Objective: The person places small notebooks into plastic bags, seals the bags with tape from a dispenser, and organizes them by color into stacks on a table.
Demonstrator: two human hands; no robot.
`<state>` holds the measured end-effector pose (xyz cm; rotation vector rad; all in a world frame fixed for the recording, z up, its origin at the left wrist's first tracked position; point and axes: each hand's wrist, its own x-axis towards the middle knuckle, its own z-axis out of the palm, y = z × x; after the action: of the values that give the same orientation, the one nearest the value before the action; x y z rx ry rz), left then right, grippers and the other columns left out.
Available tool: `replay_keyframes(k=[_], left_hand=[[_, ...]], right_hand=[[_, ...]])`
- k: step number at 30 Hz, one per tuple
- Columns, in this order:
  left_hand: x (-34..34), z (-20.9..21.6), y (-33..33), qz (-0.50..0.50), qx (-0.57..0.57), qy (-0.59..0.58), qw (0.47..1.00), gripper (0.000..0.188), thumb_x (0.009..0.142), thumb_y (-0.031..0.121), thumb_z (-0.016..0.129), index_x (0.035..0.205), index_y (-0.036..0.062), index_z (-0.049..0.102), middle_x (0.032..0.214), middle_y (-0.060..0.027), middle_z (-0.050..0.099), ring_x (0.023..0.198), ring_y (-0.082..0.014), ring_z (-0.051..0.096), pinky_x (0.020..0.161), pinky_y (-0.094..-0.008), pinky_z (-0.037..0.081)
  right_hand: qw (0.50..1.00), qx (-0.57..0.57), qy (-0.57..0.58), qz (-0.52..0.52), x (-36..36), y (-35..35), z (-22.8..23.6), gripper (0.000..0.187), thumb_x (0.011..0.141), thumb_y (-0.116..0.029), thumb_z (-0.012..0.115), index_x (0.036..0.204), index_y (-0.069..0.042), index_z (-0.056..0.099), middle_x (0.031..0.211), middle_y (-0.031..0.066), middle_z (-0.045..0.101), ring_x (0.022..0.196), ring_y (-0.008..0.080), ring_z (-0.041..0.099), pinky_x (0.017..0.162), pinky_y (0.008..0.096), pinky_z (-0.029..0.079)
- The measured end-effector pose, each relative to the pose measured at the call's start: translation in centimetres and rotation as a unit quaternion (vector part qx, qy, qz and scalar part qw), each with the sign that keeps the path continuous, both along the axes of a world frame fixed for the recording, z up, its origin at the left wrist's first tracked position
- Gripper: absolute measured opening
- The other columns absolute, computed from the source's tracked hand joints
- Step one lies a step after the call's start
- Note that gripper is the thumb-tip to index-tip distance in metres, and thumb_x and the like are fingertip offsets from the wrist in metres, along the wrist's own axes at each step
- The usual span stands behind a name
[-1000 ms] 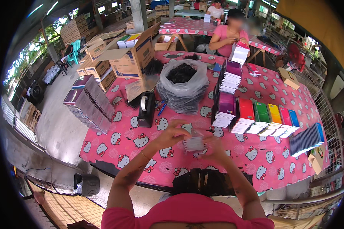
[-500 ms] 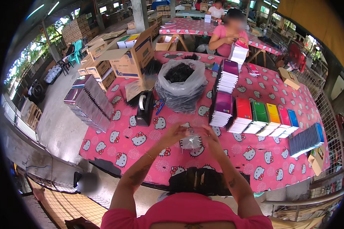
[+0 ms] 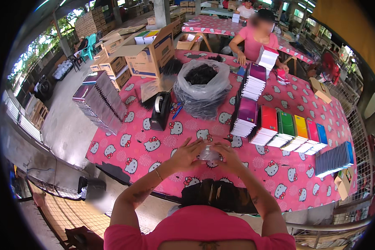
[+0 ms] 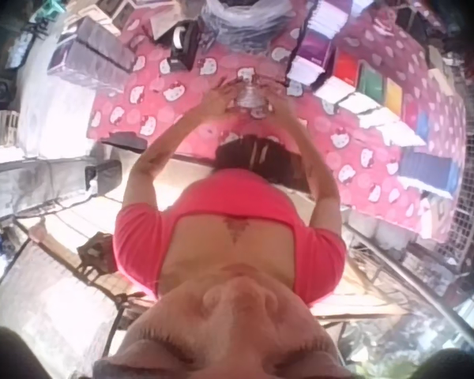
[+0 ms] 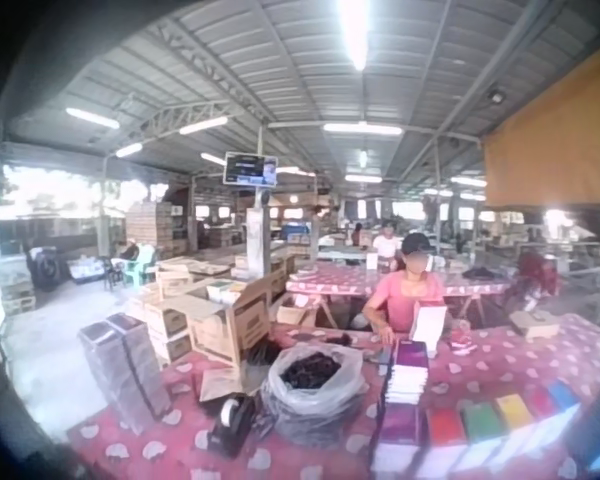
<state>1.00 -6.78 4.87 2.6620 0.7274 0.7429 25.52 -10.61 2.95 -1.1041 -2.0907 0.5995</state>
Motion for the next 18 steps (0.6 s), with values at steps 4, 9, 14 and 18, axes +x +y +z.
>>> replay_keyframes(k=[4, 9, 14, 18], left_hand=[[1.4, 0.6, -0.1, -0.034, 0.077, -0.051, 0.995, 0.061, 0.081, 0.025, 0.075, 0.135, 0.0080, 0.051, 0.137, -0.0159, 0.054, 0.128, -0.0340, 0.050, 0.109, -0.0531, 0.036], [1.1, 3.1, -0.7, 0.007, -0.097, -0.204, 0.974, 0.036, 0.080, 0.012, 0.075, 0.112, 0.0043, 0.063, 0.123, -0.0138, 0.061, 0.114, -0.0330, 0.059, 0.099, -0.0453, 0.046], [0.2, 0.4, 0.7, -0.024, 0.082, -0.035, 0.996, 0.028, 0.078, 0.008, 0.075, 0.105, 0.0046, 0.066, 0.115, -0.0117, 0.064, 0.108, -0.0310, 0.061, 0.087, -0.0402, 0.052], [0.7, 0.1, 0.7, 0.000, -0.072, -0.067, 0.995, 0.027, 0.078, 0.006, 0.072, 0.104, 0.0081, 0.066, 0.105, -0.0113, 0.067, 0.093, -0.0319, 0.063, 0.079, -0.0420, 0.053]], right_hand=[[0.998, 0.001, 0.054, -0.037, -0.3, -0.1, -0.9, 0.058, 0.074, -0.012, 0.078, 0.127, -0.006, 0.057, 0.129, 0.0131, 0.057, 0.123, 0.0341, 0.052, 0.100, 0.0434, 0.045], [0.998, 0.020, 0.059, -0.010, -0.6, 0.3, -0.4, 0.043, 0.076, -0.008, 0.076, 0.117, -0.007, 0.064, 0.120, 0.0115, 0.060, 0.118, 0.0322, 0.055, 0.096, 0.0422, 0.046], [0.997, 0.082, -0.003, 0.001, -0.7, 0.6, 0.5, 0.026, 0.076, -0.007, 0.074, 0.102, -0.007, 0.069, 0.104, 0.0080, 0.063, 0.103, 0.0296, 0.059, 0.084, 0.0410, 0.045], [0.993, 0.108, 0.022, -0.035, -0.8, 0.5, -1.0, 0.024, 0.077, -0.006, 0.073, 0.100, -0.007, 0.067, 0.094, 0.0065, 0.064, 0.093, 0.0296, 0.060, 0.080, 0.0418, 0.043]])
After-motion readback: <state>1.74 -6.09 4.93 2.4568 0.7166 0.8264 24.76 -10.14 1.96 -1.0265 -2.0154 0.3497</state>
